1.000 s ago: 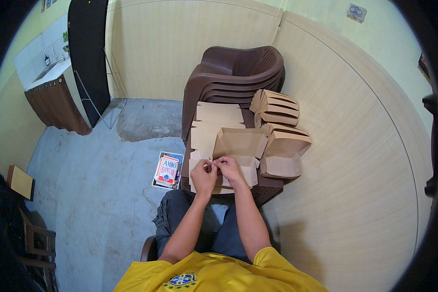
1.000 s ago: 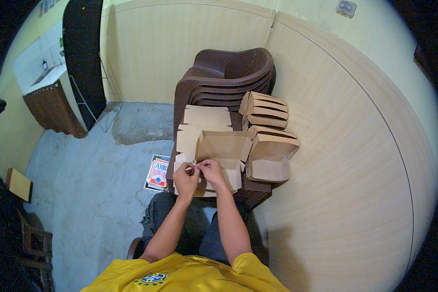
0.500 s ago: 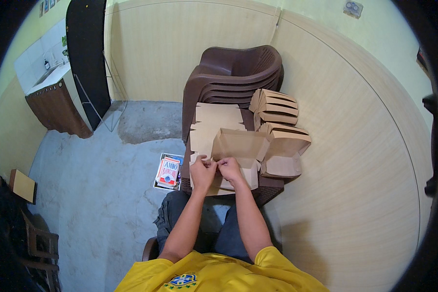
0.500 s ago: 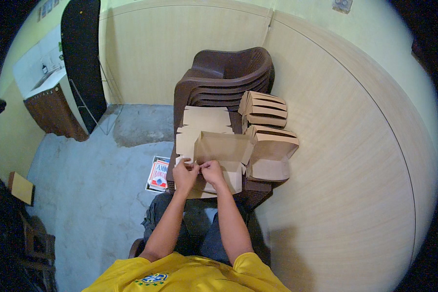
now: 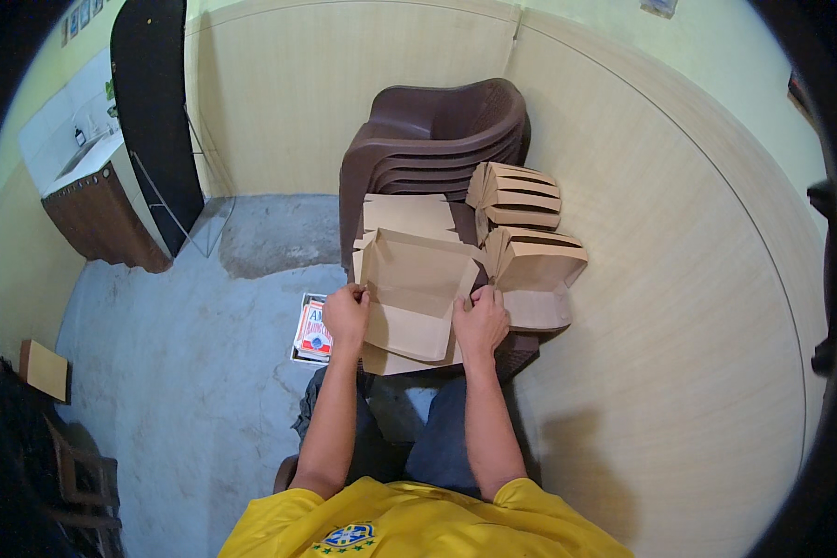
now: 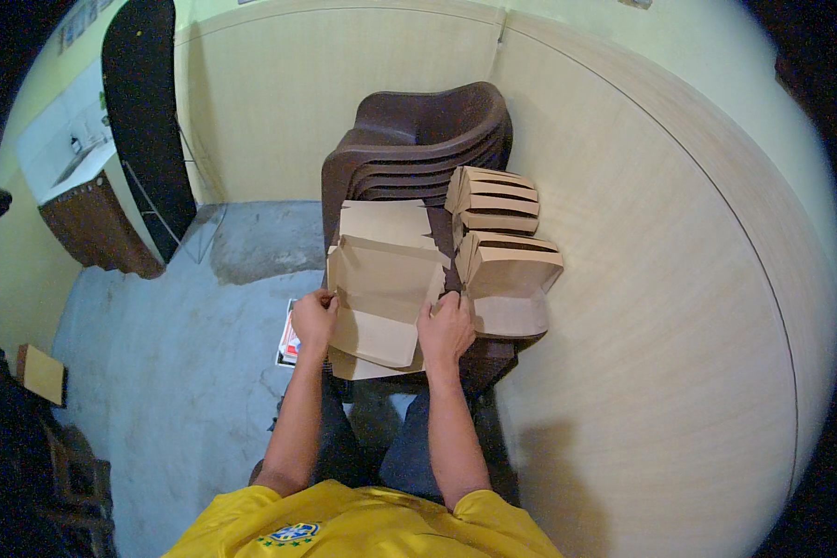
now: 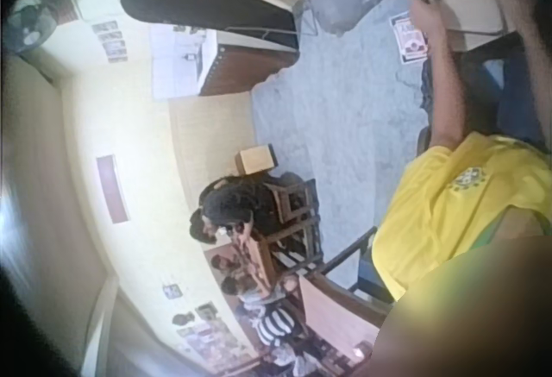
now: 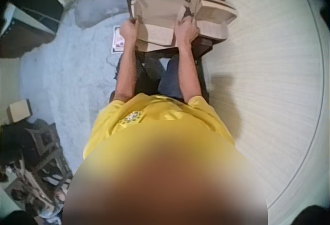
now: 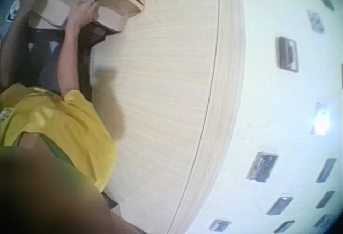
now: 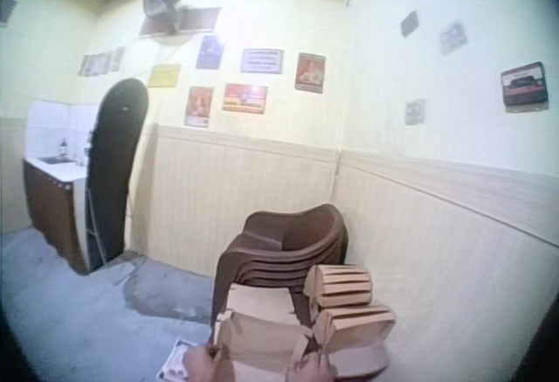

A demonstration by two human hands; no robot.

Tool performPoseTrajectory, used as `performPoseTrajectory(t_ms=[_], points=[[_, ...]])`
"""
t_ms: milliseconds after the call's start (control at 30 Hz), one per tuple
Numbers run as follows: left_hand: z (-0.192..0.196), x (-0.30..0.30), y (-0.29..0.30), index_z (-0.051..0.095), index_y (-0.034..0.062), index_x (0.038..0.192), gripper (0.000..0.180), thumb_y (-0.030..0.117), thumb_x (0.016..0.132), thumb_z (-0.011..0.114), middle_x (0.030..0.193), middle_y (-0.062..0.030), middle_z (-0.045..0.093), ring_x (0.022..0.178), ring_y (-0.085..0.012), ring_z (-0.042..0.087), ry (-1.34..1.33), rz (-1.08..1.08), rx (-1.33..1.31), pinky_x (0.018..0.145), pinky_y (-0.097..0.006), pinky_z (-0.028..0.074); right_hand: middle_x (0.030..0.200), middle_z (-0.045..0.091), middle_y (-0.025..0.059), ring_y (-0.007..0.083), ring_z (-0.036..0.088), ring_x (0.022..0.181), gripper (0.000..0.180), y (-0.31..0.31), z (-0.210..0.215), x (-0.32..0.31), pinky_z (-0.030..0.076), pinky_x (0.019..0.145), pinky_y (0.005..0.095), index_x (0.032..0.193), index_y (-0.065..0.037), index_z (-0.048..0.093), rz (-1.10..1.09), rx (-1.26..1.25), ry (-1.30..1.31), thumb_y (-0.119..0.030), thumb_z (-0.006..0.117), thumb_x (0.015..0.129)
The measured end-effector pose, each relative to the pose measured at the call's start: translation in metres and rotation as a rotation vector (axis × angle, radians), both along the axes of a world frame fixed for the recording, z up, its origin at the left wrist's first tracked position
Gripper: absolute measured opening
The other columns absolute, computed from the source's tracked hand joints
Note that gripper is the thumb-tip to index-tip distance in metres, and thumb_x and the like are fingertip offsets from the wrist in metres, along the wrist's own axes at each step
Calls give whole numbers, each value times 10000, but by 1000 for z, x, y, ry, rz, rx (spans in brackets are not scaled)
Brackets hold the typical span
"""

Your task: The person folds flat cardboard pieces into small boxes by hand, folding flaps and tucking tabs to form the structure. Completed boxes are stacked on a chair beside the work area.

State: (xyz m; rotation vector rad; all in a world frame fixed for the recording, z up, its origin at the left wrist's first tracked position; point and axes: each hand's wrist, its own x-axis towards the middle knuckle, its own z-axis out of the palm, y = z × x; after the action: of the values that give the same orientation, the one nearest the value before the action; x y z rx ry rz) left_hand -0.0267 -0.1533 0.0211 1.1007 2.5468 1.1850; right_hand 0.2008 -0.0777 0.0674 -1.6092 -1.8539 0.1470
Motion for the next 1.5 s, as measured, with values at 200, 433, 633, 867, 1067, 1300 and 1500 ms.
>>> performPoseTrajectory(t_ms=[200,433,633,867,1067,1300,1500], points=[[15,20,-17,737,44,1167,344,242,899,821,1058,-177,774,959,-381,749,331,178,245,860,-481,582,951,774,231,466,737,869,274,20,-36,-4,577,788,554,1043,3,711,137,-136,133,-234,755,914],[13,120,-9,721,18,1214,398,315,949,732,1175,-180,715,1064,-390,719,-20,-427,23,928,-493,580,759,742,185,342,721,695,222,39,-64,-8,547,679,464,926,7,769,220,-177,294,-206,808,875],[-2,123,-17,781,187,1289,359,278,950,705,1173,-135,721,1046,-385,729,-13,-599,-39,929,-494,592,716,725,135,289,698,650,212,59,-57,4,537,651,427,898,-4,770,183,-201,318,-164,864,794],[-7,120,-16,803,188,1264,343,247,936,721,1136,-120,719,1010,-380,725,2,-649,-41,907,-496,590,813,749,159,344,723,758,310,73,-62,-16,577,763,445,955,8,751,66,169,174,-131,886,714],[-11,117,-9,757,85,1257,358,268,952,722,1113,-191,749,1016,-402,738,-75,-611,-39,910,-511,588,1011,796,221,411,762,992,418,67,-46,-11,584,901,501,1080,7,786,207,-290,313,-202,890,733],[-15,105,35,700,-26,1165,523,462,982,737,1082,-258,770,1050,-437,743,-331,-434,105,930,-509,572,931,802,195,327,783,862,316,52,-60,7,607,834,429,1081,20,796,336,-389,456,-203,796,857],[-16,102,38,761,-19,1097,580,546,968,742,983,-206,793,924,-357,777,-362,-450,133,850,-459,593,1026,746,101,162,725,884,211,34,-73,18,596,797,323,1155,59,709,413,-600,937,-7,579,1002]])
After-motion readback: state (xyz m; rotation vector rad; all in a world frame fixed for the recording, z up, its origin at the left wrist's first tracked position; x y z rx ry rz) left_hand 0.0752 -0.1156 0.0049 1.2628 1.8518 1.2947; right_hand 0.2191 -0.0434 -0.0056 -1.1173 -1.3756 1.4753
